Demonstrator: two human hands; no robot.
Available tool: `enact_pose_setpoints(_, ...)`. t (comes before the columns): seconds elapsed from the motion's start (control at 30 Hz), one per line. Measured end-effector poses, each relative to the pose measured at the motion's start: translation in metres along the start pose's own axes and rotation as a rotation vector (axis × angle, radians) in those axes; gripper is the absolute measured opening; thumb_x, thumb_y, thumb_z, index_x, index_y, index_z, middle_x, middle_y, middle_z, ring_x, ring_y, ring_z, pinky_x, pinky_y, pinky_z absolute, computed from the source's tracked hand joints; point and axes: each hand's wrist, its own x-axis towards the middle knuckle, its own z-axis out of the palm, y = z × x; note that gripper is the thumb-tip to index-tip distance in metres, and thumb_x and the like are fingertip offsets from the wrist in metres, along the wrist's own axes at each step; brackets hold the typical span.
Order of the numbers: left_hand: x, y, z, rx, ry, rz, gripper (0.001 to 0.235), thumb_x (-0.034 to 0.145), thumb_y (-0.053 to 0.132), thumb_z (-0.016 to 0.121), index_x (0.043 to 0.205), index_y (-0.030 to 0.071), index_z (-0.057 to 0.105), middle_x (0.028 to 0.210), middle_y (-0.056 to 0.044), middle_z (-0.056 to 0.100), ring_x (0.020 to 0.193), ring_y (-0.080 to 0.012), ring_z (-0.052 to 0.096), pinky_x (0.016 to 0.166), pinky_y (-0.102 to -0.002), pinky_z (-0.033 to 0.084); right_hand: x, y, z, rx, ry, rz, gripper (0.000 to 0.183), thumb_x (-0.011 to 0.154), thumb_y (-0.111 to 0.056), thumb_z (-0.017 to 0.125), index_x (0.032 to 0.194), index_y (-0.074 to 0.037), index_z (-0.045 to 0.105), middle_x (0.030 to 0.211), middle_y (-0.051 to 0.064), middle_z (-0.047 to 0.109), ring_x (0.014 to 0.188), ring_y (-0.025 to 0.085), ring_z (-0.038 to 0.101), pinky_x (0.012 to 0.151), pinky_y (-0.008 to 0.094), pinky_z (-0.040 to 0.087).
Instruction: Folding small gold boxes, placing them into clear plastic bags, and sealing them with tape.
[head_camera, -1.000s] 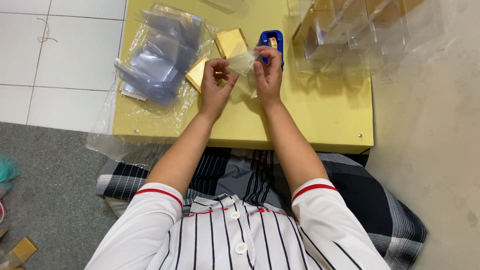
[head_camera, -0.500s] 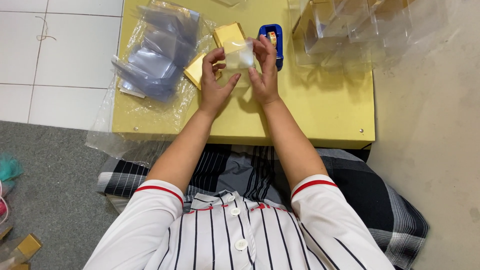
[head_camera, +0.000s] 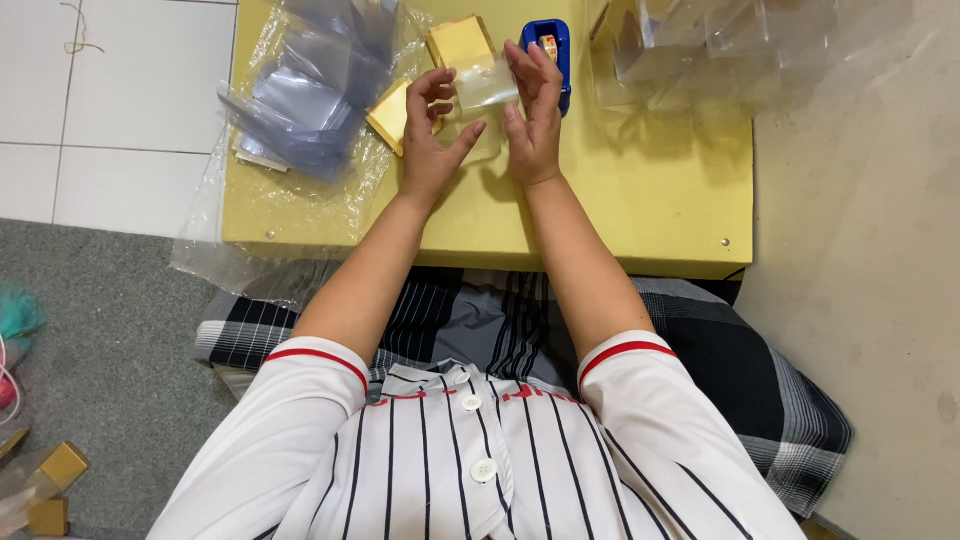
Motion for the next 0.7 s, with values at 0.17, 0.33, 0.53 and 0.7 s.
enact_pose_setpoints(0.17, 0.0, -0.008, 0.001, -0.015, 0.037, -0.035, 0.063, 0.092, 0.014, 0.082, 0.141, 0.015, 0.042, 0.141, -0.004, 0.055, 0.116, -0.0189, 0.056, 0.1, -0.032, 0.05, 0.0, -0.002, 0.001, -0.015, -0.013, -0.026, 0.061, 0.102, -0.02, 0.055, 0.157, -0.016, 0.03, 0.156, 0.015, 0.049, 0.146, 0.031, 0.052, 0.126, 0.044, 0.041)
enact_pose_setpoints(0.33, 0.0, -0.023, 0.0, -0.17, 0.062, -0.103, 0.047, 0.098, 0.034, 0.074, 0.114, 0.007, 0.039, 0.147, -0.021, 0.046, 0.109, -0.0234, 0.064, 0.091, -0.032, 0.057, -0.001, -0.004, 0.0, -0.054, -0.029, -0.005, 0.064, 0.096, -0.005, 0.054, 0.155, -0.015, 0.032, 0.152, 0.013, 0.052, 0.132, 0.028, 0.062, 0.117, 0.041, 0.052)
enact_pose_setpoints(0.53, -0.002, -0.019, 0.001, -0.069, 0.008, -0.006, 0.072, 0.103, 0.059, 0.061, 0.151, 0.01, 0.039, 0.13, -0.006, 0.055, 0.112, -0.0166, 0.057, 0.096, -0.031, 0.049, 0.0, -0.004, 0.002, -0.045, 0.051, -0.009, 0.052, 0.104, -0.004, 0.048, 0.153, -0.017, 0.036, 0.147, 0.013, 0.055, 0.118, 0.027, 0.067, 0.109, 0.039, 0.06)
enact_pose_setpoints(0.7, -0.003, -0.014, 0.002, 0.168, -0.038, 0.069, 0.063, 0.1, 0.051, 0.071, 0.141, 0.01, 0.046, 0.16, -0.006, 0.039, 0.128, -0.0259, 0.059, 0.109, -0.039, 0.049, 0.006, -0.013, -0.001, -0.404, 0.117, -0.022, 0.036, 0.107, -0.009, 0.048, 0.143, -0.014, 0.047, 0.137, 0.007, 0.066, 0.12, 0.022, 0.071, 0.097, 0.032, 0.065)
